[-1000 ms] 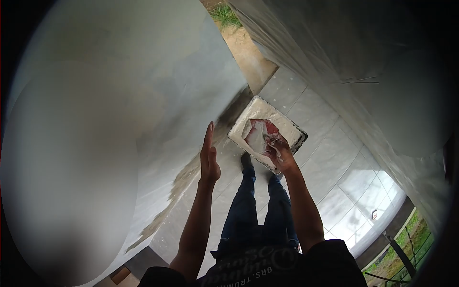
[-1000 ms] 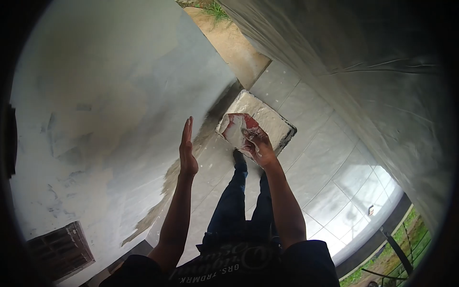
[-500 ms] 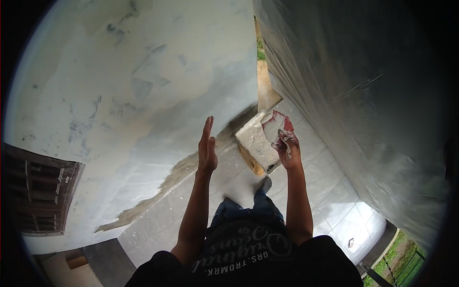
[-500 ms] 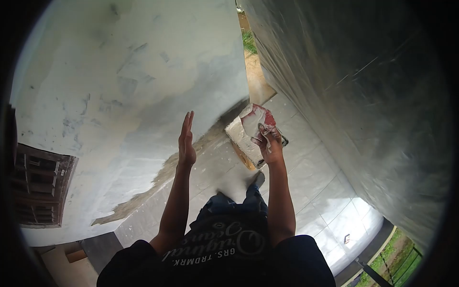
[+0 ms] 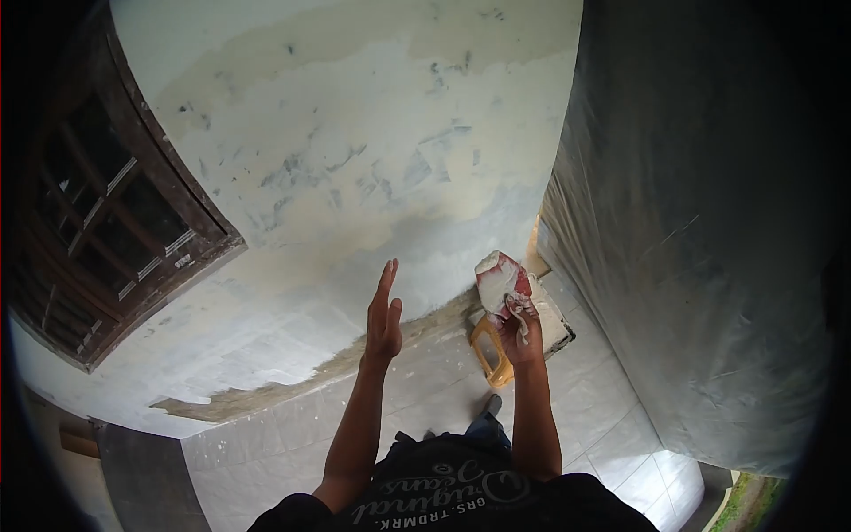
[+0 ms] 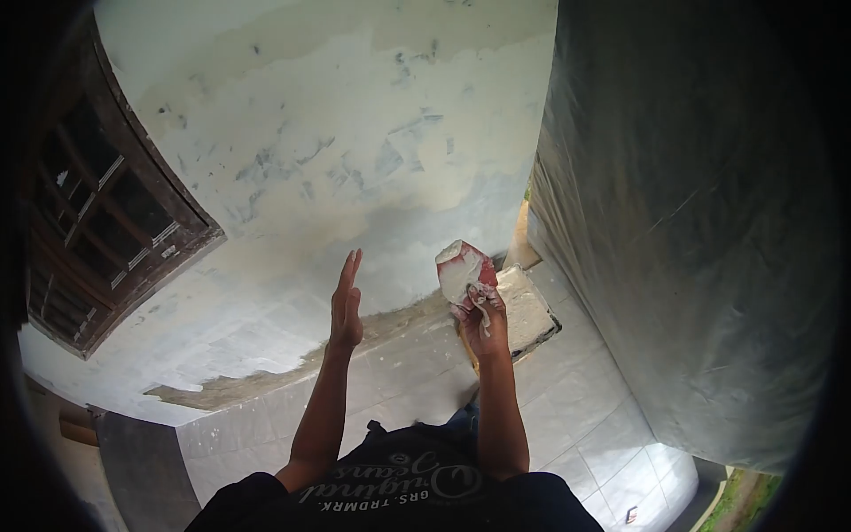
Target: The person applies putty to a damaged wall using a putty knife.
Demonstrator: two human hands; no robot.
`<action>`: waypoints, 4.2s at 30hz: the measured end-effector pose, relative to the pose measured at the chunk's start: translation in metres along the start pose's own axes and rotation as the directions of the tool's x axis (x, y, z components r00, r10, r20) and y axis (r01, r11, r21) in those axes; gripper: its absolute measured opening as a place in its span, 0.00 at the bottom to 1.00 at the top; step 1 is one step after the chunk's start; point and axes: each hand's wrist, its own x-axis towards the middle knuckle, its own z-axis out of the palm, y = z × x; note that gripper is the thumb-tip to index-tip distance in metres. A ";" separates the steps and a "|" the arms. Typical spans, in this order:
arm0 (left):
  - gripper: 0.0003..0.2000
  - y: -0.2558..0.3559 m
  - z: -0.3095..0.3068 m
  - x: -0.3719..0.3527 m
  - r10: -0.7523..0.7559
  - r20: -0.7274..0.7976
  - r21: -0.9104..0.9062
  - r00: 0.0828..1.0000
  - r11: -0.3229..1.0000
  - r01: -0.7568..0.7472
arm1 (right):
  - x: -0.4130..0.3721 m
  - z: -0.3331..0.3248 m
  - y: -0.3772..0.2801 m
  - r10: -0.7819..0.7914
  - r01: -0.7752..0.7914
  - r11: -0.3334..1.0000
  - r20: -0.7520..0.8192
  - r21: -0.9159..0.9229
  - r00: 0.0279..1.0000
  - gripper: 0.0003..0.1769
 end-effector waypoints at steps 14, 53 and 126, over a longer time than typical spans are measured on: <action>0.31 0.012 -0.088 0.091 0.313 -0.070 0.119 0.947 0.945 -0.304 | 0.075 0.115 0.033 -0.137 0.169 0.972 0.188 -0.165 0.972 0.21; 0.31 -0.006 -0.097 0.312 0.814 0.166 0.613 0.556 0.357 -0.705 | 0.232 0.211 -0.003 -0.708 0.692 0.663 0.063 -0.285 0.704 0.17; 0.31 -0.011 -0.097 0.312 0.795 0.191 0.654 0.576 0.334 -0.679 | 0.315 0.278 0.008 -0.791 0.224 -0.504 0.550 -0.834 0.268 0.30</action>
